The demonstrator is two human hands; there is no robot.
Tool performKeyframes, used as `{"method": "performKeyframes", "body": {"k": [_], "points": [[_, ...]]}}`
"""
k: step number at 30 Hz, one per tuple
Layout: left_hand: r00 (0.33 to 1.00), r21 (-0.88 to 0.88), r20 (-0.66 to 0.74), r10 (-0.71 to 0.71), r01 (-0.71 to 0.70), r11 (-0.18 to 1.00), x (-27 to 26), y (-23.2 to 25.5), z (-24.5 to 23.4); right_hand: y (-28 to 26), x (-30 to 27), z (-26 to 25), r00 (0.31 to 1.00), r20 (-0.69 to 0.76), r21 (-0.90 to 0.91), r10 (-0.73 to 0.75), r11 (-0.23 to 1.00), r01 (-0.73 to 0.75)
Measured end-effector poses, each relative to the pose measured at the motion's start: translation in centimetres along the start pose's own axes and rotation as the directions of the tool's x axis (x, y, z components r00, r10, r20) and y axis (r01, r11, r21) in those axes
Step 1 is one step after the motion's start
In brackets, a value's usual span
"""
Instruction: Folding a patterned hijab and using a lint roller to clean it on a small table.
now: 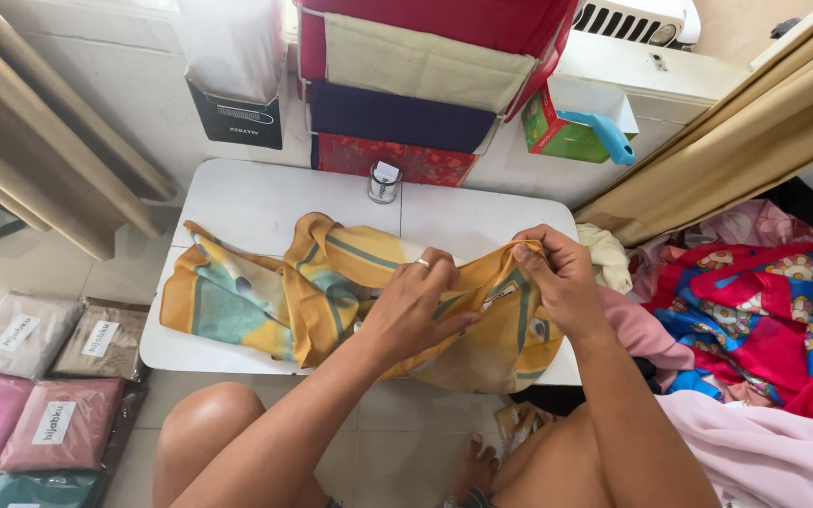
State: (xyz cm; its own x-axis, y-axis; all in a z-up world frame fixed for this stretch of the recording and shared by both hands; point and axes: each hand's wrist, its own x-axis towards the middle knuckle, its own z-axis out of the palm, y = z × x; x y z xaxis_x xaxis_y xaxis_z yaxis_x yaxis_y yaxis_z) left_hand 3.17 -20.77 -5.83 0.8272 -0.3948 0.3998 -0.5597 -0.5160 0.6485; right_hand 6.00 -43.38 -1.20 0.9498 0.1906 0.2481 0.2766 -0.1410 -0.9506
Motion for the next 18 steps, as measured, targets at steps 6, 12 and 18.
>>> {"method": "performKeyframes", "body": {"k": [6,12,18], "points": [[0.999,0.173,0.05,0.004,-0.012,0.985,0.6,-0.1,1.6,0.5,0.0,-0.5,0.998,-0.046,-0.01,-0.031,0.999,0.03],[0.998,0.212,-0.061,0.005,0.008,0.977,0.3,-2.2,3.7,2.0,0.1,-1.8,0.989,-0.1,-0.064,-0.111,0.992,0.105],[0.985,0.263,-0.173,-0.009,0.055,0.963,0.9,-4.9,3.3,2.5,0.3,-4.9,0.94,-0.24,-0.076,-0.242,0.97,0.23]]}}
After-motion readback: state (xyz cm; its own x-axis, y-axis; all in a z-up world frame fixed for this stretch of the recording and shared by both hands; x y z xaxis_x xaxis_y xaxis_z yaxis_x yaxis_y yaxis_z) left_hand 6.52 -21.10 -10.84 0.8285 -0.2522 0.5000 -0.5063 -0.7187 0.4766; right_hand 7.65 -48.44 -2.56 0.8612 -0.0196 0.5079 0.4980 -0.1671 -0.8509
